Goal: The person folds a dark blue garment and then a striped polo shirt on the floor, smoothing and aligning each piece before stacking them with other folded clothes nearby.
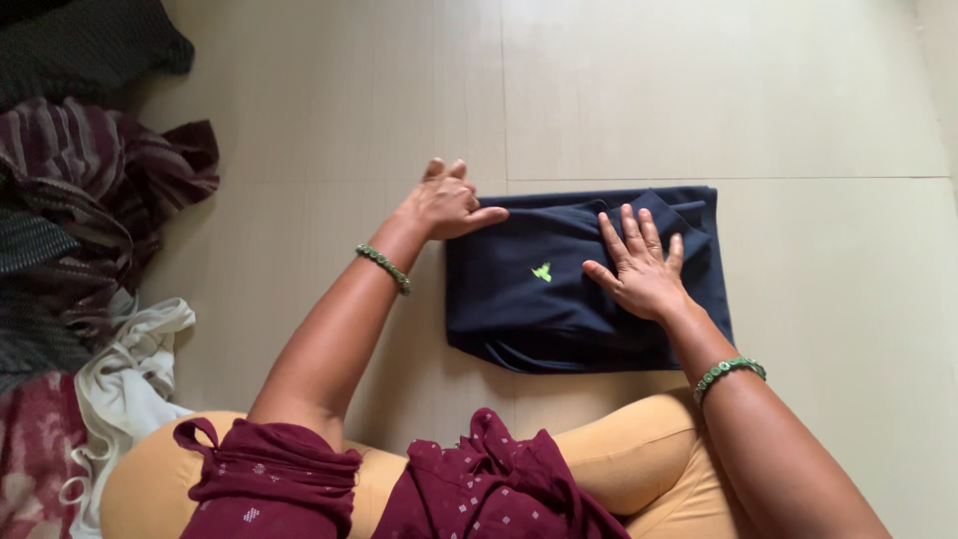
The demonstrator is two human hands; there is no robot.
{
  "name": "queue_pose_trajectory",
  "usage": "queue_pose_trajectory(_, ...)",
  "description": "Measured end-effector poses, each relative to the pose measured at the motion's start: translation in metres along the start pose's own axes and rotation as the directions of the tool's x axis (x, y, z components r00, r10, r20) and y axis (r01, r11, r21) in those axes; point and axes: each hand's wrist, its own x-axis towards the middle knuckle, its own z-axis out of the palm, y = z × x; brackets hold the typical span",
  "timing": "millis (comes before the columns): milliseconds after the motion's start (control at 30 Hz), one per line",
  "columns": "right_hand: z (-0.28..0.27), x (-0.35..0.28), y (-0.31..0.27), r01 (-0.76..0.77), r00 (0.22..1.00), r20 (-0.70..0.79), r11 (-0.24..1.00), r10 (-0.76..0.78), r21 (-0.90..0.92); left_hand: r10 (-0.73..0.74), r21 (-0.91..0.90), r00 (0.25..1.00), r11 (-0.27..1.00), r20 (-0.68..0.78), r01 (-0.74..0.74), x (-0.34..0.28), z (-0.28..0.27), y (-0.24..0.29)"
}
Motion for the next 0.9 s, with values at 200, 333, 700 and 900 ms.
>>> queue_pose_trajectory(200,0.003,0.001,-0.016,0.081,0.996,-0.034,0.993,-0.078,0.084,-0.349,-0.311,0.668,0.933,-0.657,0.181,-0.036,0.032,-0.016)
queue_pose_trajectory(333,-0.021,-0.004,-0.005,0.045,0.999,-0.022,0.995,-0.043,0.093,-0.722,-0.557,0.689,0.601,-0.071,0.573,-0.051,0.045,0.009)
queue_pose_trajectory(700,-0.023,-0.029,0.001,0.004,1.000,-0.011,1.000,-0.004,0.010,-0.430,-0.967,0.867,-0.071,0.251,0.245,-0.094,0.048,0.022)
queue_pose_trajectory(900,-0.001,-0.028,-0.069,0.171,0.984,-0.009,0.972,-0.175,-0.161,-0.352,-0.928,0.935,-0.362,0.051,-0.085,-0.126,0.025,0.002)
